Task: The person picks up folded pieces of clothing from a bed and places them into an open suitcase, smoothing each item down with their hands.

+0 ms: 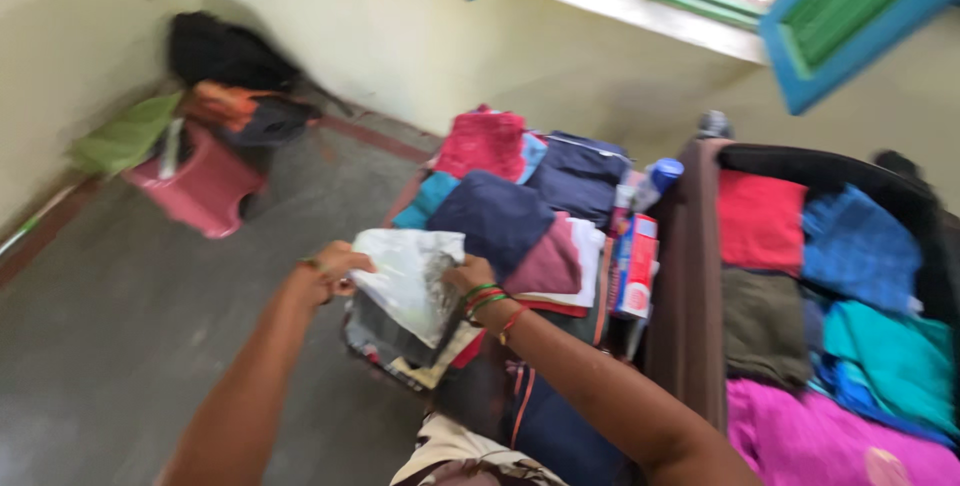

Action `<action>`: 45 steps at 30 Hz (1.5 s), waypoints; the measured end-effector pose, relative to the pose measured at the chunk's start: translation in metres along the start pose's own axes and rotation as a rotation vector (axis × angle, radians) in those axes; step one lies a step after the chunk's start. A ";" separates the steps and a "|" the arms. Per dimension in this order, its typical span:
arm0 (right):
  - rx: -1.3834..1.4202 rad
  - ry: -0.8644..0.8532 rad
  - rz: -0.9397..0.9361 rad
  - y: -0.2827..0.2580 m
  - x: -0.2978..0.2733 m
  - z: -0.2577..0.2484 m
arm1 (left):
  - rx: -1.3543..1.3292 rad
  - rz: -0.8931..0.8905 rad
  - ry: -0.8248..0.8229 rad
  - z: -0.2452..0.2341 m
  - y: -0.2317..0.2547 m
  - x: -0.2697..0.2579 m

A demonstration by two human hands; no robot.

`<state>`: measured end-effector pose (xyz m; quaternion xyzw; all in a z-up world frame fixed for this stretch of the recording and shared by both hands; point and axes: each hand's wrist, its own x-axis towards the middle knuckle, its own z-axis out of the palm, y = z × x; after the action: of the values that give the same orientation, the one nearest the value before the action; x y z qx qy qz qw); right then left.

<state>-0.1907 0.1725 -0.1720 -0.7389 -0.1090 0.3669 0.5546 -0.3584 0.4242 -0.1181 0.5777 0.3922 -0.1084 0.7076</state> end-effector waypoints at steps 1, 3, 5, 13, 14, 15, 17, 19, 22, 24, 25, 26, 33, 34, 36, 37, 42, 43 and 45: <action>0.012 0.039 0.003 -0.007 -0.006 -0.008 | -0.017 0.048 -0.014 0.005 0.018 -0.012; 0.120 0.017 0.048 -0.034 -0.016 -0.030 | -0.014 0.097 -0.062 0.031 0.061 -0.035; 0.393 -0.053 -0.102 -0.060 -0.024 -0.068 | -0.063 0.189 -0.052 0.069 0.110 -0.055; -0.853 0.790 -0.749 -0.225 -0.044 -0.426 | -0.061 0.745 -0.178 0.361 0.290 -0.023; -0.511 0.666 -0.826 -0.240 -0.060 -0.466 | -0.118 0.888 -0.345 0.402 0.303 -0.015; -0.184 0.580 -0.643 -0.254 -0.073 -0.501 | -0.074 0.891 -0.303 0.442 0.313 -0.007; -0.112 0.564 -0.724 -0.263 -0.093 -0.559 | 0.029 1.057 -0.171 0.518 0.329 0.004; -0.196 0.650 -0.694 -0.252 -0.095 -0.606 | 0.086 1.215 -0.091 0.575 0.322 0.012; -0.390 0.797 -0.696 -0.205 -0.078 -0.664 | 0.204 1.077 0.112 0.639 0.288 0.015; -0.540 0.894 -0.669 -0.167 -0.052 -0.690 | 0.424 0.890 0.209 0.665 0.266 0.024; -0.587 0.920 -0.604 -0.141 -0.042 -0.697 | 0.520 0.824 0.249 0.675 0.254 0.028; -0.564 0.879 -0.650 -0.117 -0.030 -0.701 | 0.616 0.756 0.288 0.684 0.242 0.033; -0.676 0.884 -0.485 -0.023 0.000 -0.656 | 0.881 0.551 0.312 0.721 0.169 0.116; -0.754 0.953 -0.307 -0.024 -0.005 -0.639 | 1.132 0.869 0.413 0.727 0.159 0.129; -0.997 1.054 -0.528 -0.028 -0.021 -0.608 | 1.375 1.193 0.515 0.737 0.140 0.147; -1.241 1.144 -0.753 -0.031 -0.027 -0.600 | 1.484 1.171 0.467 0.742 0.131 0.150; -1.436 0.611 -0.658 -0.025 -0.013 -0.600 | 1.608 0.927 0.275 0.746 0.146 0.157; -1.350 0.519 -0.555 -0.020 -0.005 -0.602 | 1.558 0.787 0.141 0.743 0.153 0.153; -1.354 0.501 -0.549 -0.012 0.011 -0.605 | 1.501 0.649 0.012 0.735 0.164 0.144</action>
<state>0.2213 -0.2642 -0.0963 -0.9245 -0.3603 -0.1085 0.0611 0.1535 -0.1455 -0.0775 0.9830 0.0323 -0.1289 0.1263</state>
